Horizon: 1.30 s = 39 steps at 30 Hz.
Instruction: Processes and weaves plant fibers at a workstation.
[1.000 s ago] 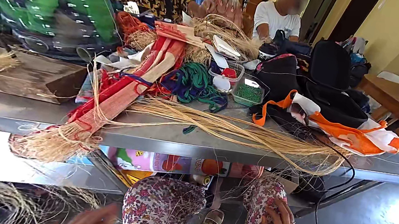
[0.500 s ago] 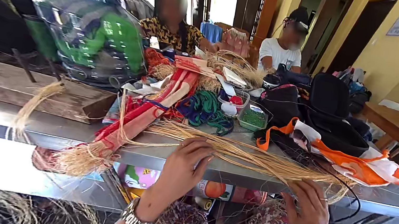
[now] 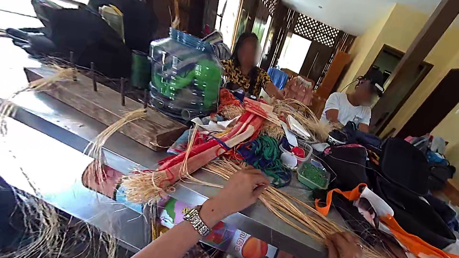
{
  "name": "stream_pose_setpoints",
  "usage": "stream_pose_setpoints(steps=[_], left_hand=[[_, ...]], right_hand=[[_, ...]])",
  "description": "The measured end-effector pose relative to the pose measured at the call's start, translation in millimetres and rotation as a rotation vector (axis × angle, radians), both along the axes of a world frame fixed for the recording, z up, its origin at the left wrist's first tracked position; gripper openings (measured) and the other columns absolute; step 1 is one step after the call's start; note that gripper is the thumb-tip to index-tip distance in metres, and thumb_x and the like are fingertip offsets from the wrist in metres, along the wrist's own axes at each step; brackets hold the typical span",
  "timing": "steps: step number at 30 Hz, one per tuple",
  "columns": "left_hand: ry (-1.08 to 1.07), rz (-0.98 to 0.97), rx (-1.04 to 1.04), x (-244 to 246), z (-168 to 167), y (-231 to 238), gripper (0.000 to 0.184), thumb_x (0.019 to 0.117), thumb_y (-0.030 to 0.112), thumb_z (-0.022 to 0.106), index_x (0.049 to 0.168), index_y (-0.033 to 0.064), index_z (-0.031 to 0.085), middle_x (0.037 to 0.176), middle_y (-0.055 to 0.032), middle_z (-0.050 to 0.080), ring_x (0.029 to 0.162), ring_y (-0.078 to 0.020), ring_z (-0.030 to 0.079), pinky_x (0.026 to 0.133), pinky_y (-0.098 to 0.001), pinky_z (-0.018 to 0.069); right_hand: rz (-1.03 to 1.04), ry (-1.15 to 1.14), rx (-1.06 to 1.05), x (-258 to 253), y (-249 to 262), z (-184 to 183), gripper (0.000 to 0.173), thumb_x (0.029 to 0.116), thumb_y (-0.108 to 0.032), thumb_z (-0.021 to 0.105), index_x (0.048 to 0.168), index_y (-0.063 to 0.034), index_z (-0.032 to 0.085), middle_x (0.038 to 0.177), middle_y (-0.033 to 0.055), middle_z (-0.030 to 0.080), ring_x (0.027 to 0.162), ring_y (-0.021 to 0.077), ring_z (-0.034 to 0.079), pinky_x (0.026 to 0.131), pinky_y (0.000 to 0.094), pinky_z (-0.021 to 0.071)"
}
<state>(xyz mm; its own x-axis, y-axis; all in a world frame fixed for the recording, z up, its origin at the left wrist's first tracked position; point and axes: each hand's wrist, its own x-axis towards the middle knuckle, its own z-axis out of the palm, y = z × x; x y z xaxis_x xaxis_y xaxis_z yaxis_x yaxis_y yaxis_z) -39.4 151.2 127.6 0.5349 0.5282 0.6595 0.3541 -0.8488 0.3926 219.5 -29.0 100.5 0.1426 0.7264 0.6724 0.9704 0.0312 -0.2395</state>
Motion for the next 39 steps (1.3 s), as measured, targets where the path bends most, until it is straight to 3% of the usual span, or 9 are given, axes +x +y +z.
stream_pose_setpoints(steps=[8,12,14,18,22,27,29,33,39], left_hand=[[-0.028,-0.048,0.069,35,-14,-10,0.024,0.0913,0.009,0.069,0.114,0.0041,0.076,0.122,-0.0191,0.07,0.122,-0.0415,0.061,0.102,-0.0554,0.0492],[-0.013,-0.017,0.165,44,-14,-16,0.057,0.0834,0.016,0.077,0.138,0.0087,0.064,0.137,-0.0185,0.064,0.139,-0.0478,0.046,0.111,-0.0672,0.0355],[-0.022,-0.041,0.177,44,-11,-20,0.052,0.0852,0.013,0.075,0.136,0.0073,0.065,0.126,-0.0155,0.07,0.132,-0.0446,0.055,0.112,-0.0688,0.0331],[-0.145,-0.114,0.29,32,-4,-42,0.022,0.0908,0.008,0.059,0.104,0.0067,0.077,0.095,-0.0086,0.077,0.095,-0.0288,0.074,0.107,-0.0639,0.0405],[-0.168,-0.219,0.388,0,13,-79,0.028,0.1033,0.022,0.051,0.098,0.0111,0.076,0.085,-0.0052,0.072,0.082,-0.0172,0.069,0.079,-0.0327,0.0565],[0.011,-0.406,0.297,-55,35,-125,0.028,0.106,0.019,0.051,0.103,0.0051,0.075,0.073,-0.0133,0.065,0.068,-0.0266,0.062,0.063,-0.0371,0.0495],[0.126,-0.405,0.234,-74,44,-136,0.026,0.1036,0.011,0.053,0.104,-0.003,0.075,0.075,-0.0205,0.067,0.067,-0.0343,0.064,0.062,-0.044,0.0509],[0.197,-0.273,0.145,-101,36,-131,0.029,0.1056,0.01,0.049,0.102,-0.0085,0.071,0.089,-0.027,0.072,0.082,-0.0413,0.07,0.076,-0.0496,0.0551],[0.243,-0.137,0.221,-102,-9,-106,0.03,0.1,0.018,0.05,0.087,0.0044,0.073,0.088,-0.0115,0.075,0.083,-0.0292,0.074,0.068,-0.0432,0.0585]], right_hand=[[-0.037,0.088,0.156,2,-15,21,0.016,0.0948,-0.003,0.059,0.097,0.0061,0.071,0.09,0.02,0.071,0.086,0.037,0.071,0.077,0.0508,0.0577],[0.081,0.165,0.298,2,-34,43,0.02,0.0979,-0.009,0.051,0.097,0.0028,0.067,0.079,0.0044,0.068,0.072,0.0081,0.066,0.069,0.0234,0.0553],[0.324,0.338,0.332,4,-46,51,0.014,0.1023,-0.011,0.051,0.099,-0.0042,0.062,0.076,-0.0084,0.064,0.069,-0.0058,0.061,0.066,0.0106,0.0534],[0.569,0.577,0.224,16,-77,65,0.01,0.1036,-0.028,0.058,0.104,-0.0295,0.068,0.081,-0.0194,0.067,0.065,-0.008,0.059,0.06,0.0097,0.0509],[0.507,0.505,0.102,30,-103,62,0.018,0.0919,-0.041,0.071,0.108,-0.0337,0.071,0.094,-0.0236,0.07,0.078,-0.0116,0.062,0.068,0.0091,0.0529],[0.256,0.116,0.075,33,-106,19,0.022,0.078,-0.024,0.076,0.097,-0.012,0.076,0.082,-0.0017,0.071,0.081,0.0077,0.066,0.08,0.0306,0.0558],[0.199,0.033,0.075,35,-105,5,0.013,0.0834,-0.02,0.07,0.092,-0.0123,0.076,0.087,0.0004,0.074,0.091,0.0131,0.071,0.097,0.0398,0.0533],[0.085,-0.035,0.148,45,-104,-14,0.019,0.0925,-0.018,0.061,0.088,-0.0112,0.078,0.088,0.0013,0.076,0.103,0.0205,0.071,0.101,0.0402,0.0513],[0.048,-0.025,0.162,46,-94,-29,0.024,0.0948,-0.021,0.06,0.09,-0.0085,0.08,0.09,0.0024,0.077,0.106,0.0246,0.071,0.098,0.0383,0.054]])
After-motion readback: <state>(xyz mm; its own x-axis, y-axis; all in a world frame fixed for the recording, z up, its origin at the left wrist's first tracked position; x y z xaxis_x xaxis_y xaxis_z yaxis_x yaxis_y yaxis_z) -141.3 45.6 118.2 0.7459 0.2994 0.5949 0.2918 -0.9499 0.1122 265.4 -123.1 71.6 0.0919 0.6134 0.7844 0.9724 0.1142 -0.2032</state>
